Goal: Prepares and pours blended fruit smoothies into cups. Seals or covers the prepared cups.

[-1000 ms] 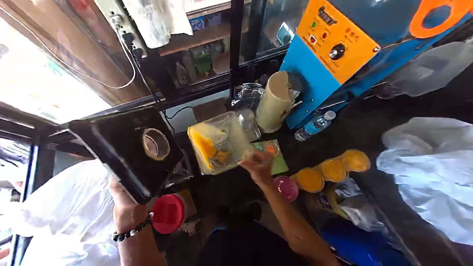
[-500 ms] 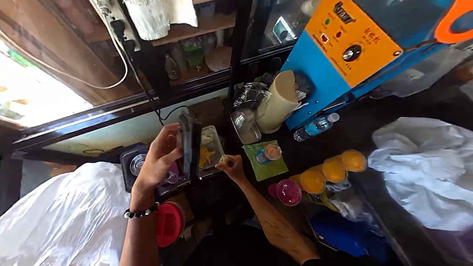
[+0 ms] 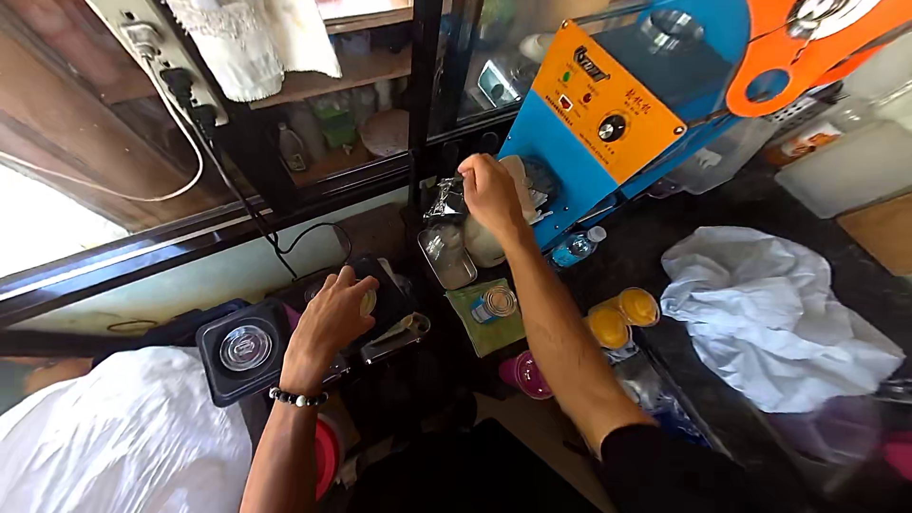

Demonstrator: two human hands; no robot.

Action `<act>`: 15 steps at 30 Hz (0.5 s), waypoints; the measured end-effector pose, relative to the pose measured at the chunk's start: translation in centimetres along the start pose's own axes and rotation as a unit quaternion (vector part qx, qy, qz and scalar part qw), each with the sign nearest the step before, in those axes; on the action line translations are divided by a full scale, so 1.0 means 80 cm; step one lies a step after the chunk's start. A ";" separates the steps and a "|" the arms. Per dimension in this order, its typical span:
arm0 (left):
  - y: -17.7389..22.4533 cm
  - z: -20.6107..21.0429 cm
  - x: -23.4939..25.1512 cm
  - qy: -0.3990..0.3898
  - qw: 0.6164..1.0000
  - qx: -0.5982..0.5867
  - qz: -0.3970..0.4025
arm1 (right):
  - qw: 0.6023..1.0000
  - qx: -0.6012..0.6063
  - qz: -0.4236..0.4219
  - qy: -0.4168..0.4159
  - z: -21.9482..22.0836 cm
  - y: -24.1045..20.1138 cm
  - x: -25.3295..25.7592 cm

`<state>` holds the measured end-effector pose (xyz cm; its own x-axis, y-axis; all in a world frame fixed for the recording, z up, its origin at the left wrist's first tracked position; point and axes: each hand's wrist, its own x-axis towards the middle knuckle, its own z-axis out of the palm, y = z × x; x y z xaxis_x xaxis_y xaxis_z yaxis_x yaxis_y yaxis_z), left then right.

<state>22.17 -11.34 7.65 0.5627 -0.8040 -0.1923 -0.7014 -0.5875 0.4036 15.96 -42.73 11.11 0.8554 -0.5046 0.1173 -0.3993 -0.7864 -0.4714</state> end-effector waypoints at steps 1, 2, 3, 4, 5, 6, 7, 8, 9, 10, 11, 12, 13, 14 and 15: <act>0.001 -0.004 -0.001 -0.004 1.000 0.010 -0.001 | 0.995 -0.051 0.051 -0.070 0.002 -0.003 0.030; 0.002 -0.007 -0.002 -0.005 1.000 0.014 0.005 | 0.981 -0.091 0.096 -0.143 0.012 -0.003 0.049; 0.001 -0.007 0.000 0.001 1.000 0.009 0.017 | 0.964 -0.120 0.123 -0.205 0.025 -0.001 0.061; 0.000 -0.006 0.004 0.007 1.000 0.005 0.028 | 0.950 -0.142 0.132 -0.243 0.040 0.004 0.068; -0.001 -0.003 0.010 0.007 0.999 0.008 0.036 | 0.944 -0.156 0.132 -0.260 0.056 0.013 0.070; 0.000 0.001 0.016 0.001 0.999 0.011 0.040 | 0.941 -0.165 0.131 -0.266 0.071 0.022 0.071; 0.003 0.005 0.021 -0.011 0.999 0.011 0.046 | 0.940 -0.167 0.129 -0.269 0.084 0.032 0.070; 0.006 0.010 0.024 -0.025 0.998 0.007 0.052 | 0.938 -0.168 0.129 -0.273 0.094 0.041 0.068; 0.009 0.016 0.025 -0.039 0.998 0.000 0.057 | 0.934 -0.172 0.130 -0.285 0.102 0.047 0.067; 0.009 0.021 0.027 -0.049 0.997 -0.002 0.055 | 0.928 -0.181 0.129 -0.300 0.109 0.051 0.066; 0.007 0.027 0.028 -0.054 0.997 -0.005 0.047 | 0.922 -0.192 0.124 -0.313 0.117 0.055 0.065; 0.004 0.030 0.028 -0.056 0.998 -0.010 0.039 | 0.917 -0.204 0.113 -0.322 0.125 0.058 0.063; 0.003 0.032 0.027 -0.057 0.998 -0.011 0.031 | 0.912 -0.221 0.100 -0.330 0.131 0.057 0.058; 0.003 0.034 0.026 -0.053 0.998 -0.006 0.026 | 0.909 -0.233 0.091 -0.333 0.135 0.057 0.052; 0.005 0.037 0.023 -0.043 0.999 0.007 0.026 | 0.910 -0.238 0.082 -0.329 0.139 0.059 0.045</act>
<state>21.61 -13.29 4.79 0.4863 -0.8380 -0.2477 -0.7346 -0.5455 0.4034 20.84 -44.29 -0.38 0.7215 -0.4290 -0.5434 -0.5031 -0.8641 0.0141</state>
